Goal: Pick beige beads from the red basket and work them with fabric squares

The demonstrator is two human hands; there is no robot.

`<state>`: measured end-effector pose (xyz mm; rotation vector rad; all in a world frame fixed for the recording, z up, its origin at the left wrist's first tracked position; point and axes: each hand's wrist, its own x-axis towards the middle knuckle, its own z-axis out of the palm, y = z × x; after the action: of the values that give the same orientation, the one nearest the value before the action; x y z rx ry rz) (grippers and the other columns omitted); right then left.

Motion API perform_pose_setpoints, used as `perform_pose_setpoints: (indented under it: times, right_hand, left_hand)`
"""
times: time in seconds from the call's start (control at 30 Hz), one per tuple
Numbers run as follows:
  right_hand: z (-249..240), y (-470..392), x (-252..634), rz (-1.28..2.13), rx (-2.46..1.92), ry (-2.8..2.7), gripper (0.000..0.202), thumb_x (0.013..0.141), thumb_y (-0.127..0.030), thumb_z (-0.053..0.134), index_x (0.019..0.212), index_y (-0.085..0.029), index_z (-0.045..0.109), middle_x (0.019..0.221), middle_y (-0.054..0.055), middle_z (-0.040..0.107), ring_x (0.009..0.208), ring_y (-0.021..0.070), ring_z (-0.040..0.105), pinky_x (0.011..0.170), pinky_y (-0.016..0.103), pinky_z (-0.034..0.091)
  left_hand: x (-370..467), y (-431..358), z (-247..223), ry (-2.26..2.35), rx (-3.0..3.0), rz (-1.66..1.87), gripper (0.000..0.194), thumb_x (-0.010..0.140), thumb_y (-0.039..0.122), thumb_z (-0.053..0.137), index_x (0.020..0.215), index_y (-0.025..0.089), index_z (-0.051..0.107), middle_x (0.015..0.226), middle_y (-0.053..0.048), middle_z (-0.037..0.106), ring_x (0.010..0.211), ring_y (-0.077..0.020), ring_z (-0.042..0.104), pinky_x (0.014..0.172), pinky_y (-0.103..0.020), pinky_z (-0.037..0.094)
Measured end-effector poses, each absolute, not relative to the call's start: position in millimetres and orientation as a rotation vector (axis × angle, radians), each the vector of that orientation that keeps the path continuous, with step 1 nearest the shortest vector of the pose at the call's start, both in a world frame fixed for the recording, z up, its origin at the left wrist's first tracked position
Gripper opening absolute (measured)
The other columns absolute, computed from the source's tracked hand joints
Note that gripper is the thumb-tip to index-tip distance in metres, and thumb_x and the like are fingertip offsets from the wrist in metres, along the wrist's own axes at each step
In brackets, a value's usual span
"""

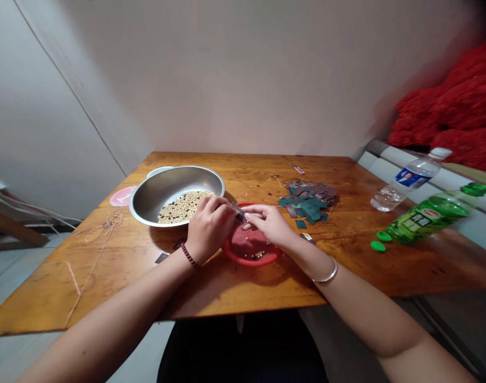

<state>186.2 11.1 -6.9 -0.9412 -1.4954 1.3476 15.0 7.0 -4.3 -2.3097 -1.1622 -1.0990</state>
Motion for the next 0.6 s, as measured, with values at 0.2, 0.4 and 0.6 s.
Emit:
perform_pose_setpoints:
  times: [0.2, 0.4, 0.6]
  right_hand:
    - [-6.3, 10.3, 186.9, 1.338, -0.939, -1.508, 0.027, 0.078, -0.026, 0.058, 0.101, -0.015, 0.067, 0.092, 0.007, 0.070, 0.068, 0.0124, 0.065, 0.069, 0.029, 0.056]
    - [-6.1, 10.8, 187.6, 1.337, -0.930, -1.508, 0.026, 0.078, -0.024, 0.058, 0.101, -0.015, 0.067, 0.091, 0.006, 0.070, 0.067, 0.0115, 0.064, 0.069, 0.028, 0.055]
    - [-3.6, 10.5, 187.8, 1.332, -0.956, -1.478, 0.025, 0.077, -0.023, 0.058, 0.099, -0.014, 0.066, 0.089, 0.006, 0.070, 0.068, 0.0121, 0.064, 0.069, 0.028, 0.055]
  left_hand:
    - [14.6, 6.8, -3.7, -1.119, -2.343, -1.071, 0.008, 0.083, 0.026, 0.057, 0.083, 0.021, 0.063, 0.091, -0.004, 0.059, 0.089, -0.0184, 0.048, 0.078, -0.032, 0.046]
    - [15.6, 4.8, -3.0, -1.093, -2.350, -1.059, 0.008, 0.082, 0.026, 0.057, 0.083, 0.020, 0.063, 0.092, -0.004, 0.059, 0.089, -0.0181, 0.047, 0.080, -0.032, 0.046]
    - [16.0, 4.1, -3.0, -1.158, -2.290, -1.083, 0.010, 0.082, 0.027, 0.057, 0.079, 0.020, 0.063, 0.090, -0.004, 0.060, 0.088, -0.0186, 0.048, 0.081, -0.033, 0.046]
